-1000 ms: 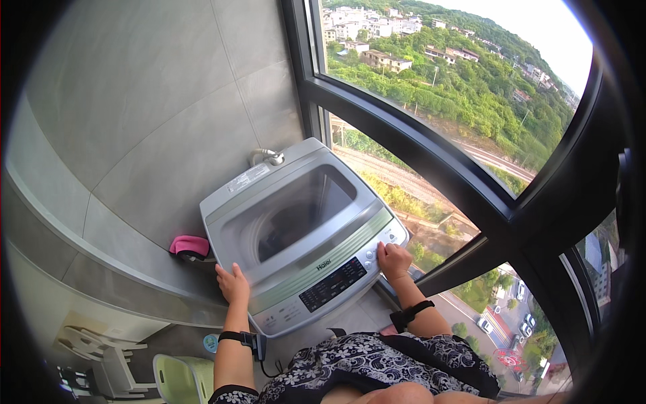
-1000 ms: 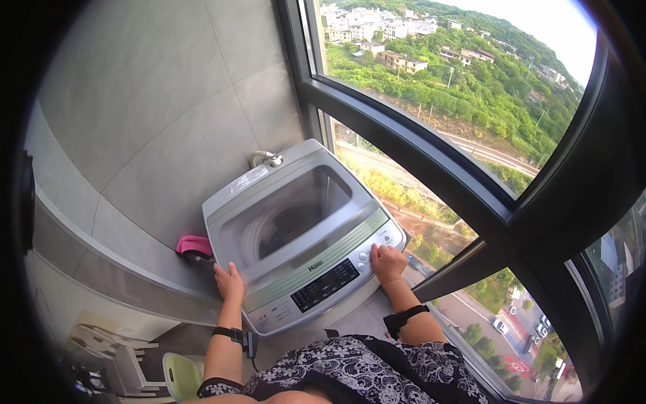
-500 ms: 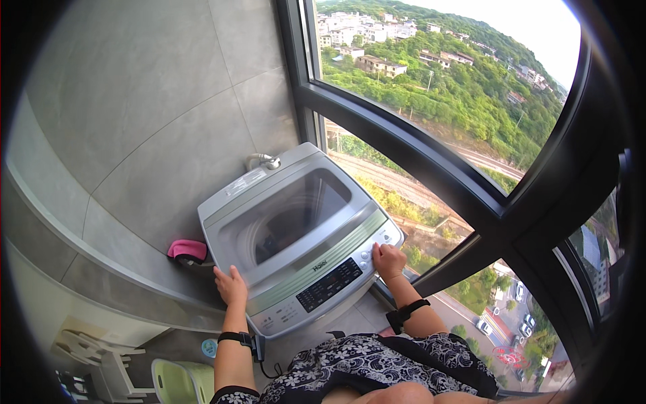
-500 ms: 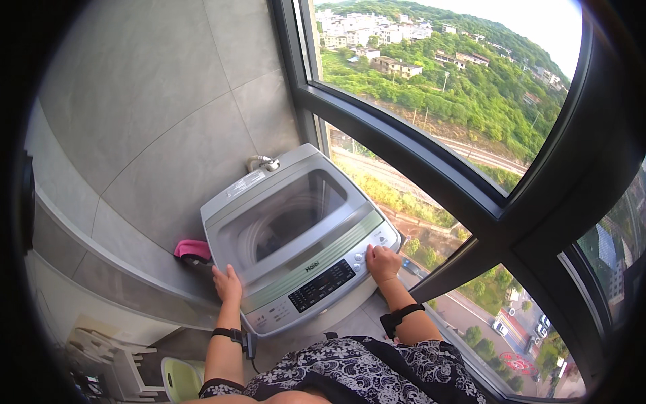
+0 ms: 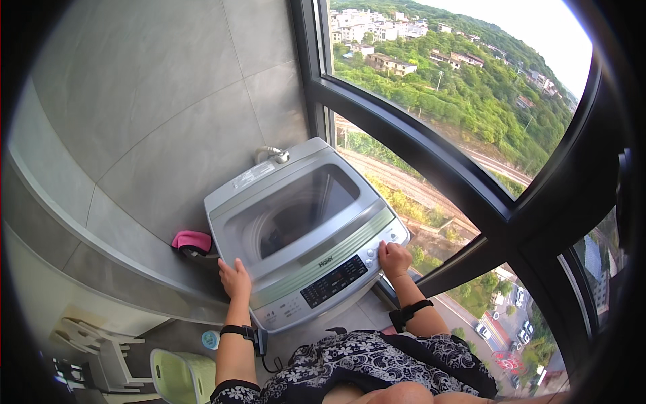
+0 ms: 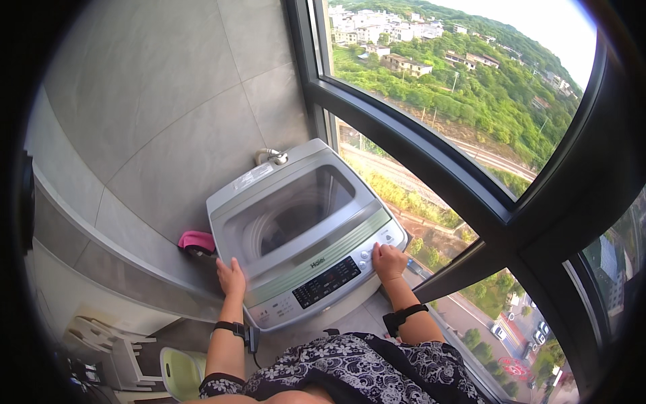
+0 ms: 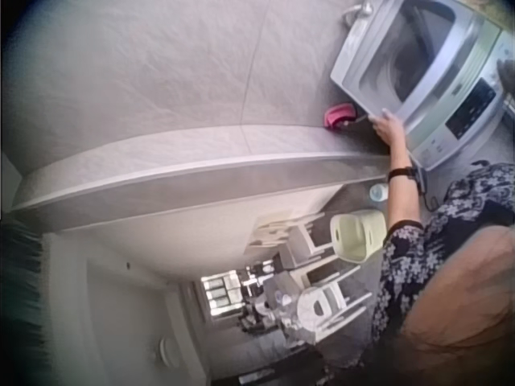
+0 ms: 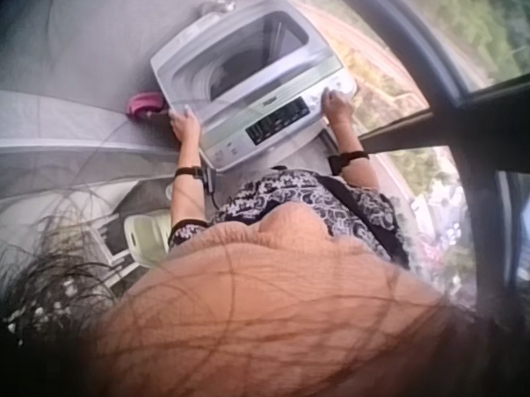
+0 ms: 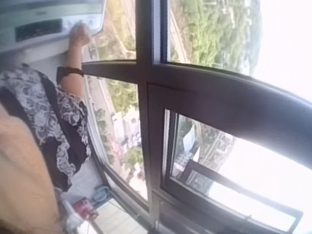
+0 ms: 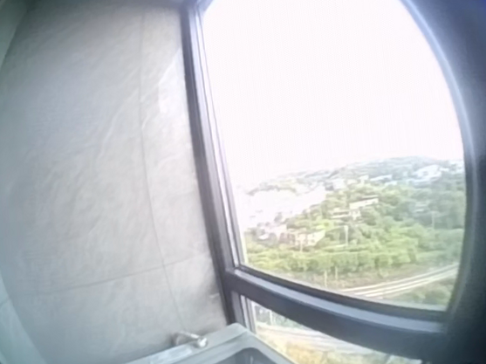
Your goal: The person removes clothes from a bucket and places them into a washing machine, then closes the lid and operates the control panel.
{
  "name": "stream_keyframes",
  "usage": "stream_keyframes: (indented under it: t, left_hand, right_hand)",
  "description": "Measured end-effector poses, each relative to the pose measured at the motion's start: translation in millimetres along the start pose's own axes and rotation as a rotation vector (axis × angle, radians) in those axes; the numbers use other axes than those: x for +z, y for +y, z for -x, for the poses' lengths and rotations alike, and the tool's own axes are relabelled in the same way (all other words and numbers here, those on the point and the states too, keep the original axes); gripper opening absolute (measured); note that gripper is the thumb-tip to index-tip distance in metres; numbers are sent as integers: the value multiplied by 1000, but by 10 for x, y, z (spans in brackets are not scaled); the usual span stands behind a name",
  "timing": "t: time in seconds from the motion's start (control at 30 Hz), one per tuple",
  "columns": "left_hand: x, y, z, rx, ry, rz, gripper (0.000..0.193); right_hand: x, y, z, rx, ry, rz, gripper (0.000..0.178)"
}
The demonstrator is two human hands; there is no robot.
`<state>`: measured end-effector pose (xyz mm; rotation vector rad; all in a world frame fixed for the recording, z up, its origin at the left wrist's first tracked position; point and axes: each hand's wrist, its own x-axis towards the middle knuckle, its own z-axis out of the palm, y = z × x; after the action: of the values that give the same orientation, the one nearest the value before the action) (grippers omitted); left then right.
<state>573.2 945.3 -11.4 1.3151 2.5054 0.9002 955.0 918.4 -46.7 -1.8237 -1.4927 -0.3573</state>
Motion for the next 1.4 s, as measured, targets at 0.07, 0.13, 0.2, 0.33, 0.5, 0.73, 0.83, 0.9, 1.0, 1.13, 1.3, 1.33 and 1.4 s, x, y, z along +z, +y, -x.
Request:
stream_keyframes:
  t: [0.07, 0.13, 0.2, 0.33, 0.5, 0.73, 0.83, 0.9, 1.0, 1.13, 1.3, 1.33, 1.4]
  left_hand:
    - [10, 7, -12, 5, 8, -3, 59]
    - [-10, 45, -2, 0, 2, -1, 59]
    - [-20, 54, 2, -5, -2, 1, 59]
    - [-30, 47, 13, 6, 1, 17, 59]
    - [-51, 1, 34, -19, -5, -19, 59]
    - [-25, 13, 19, 2, 5, -21, 61]
    - [-11, 55, 1, 7, -6, -21, 61]
    - [-16, 62, -19, 0, -11, -25, 61]
    - [-16, 50, -23, 5, -11, -30, 62]
    - [-26, 51, -15, -10, -29, -26, 62]
    - [-33, 60, 3, -31, -32, -31, 62]
    - [-44, 70, 6, -36, -40, -26, 62]
    - [-45, 68, 1, -43, -47, -23, 62]
  right_hand:
    - [-10, -7, -11, 13, -4, -3, 32]
    - [6, 9, -18, 9, -3, 2, 32]
    - [14, 14, -15, 6, 1, 6, 32]
    - [-40, 2, -5, 19, -1, 16, 32]
    - [-1, -11, 33, 21, -20, -2, 33]
    - [-37, -8, -14, 30, -4, -6, 36]
    - [3, 22, -35, -9, 15, 9, 35]
    - [24, 19, -47, -17, 5, 31, 36]
    - [37, 6, -43, -21, -3, 67, 36]
    - [47, 26, -25, -46, 30, 33, 35]
    - [62, 49, 6, -39, 25, 56, 35]
    - [57, 53, 7, -40, 19, 56, 34]
    - [56, 51, 5, -41, 10, 54, 34]
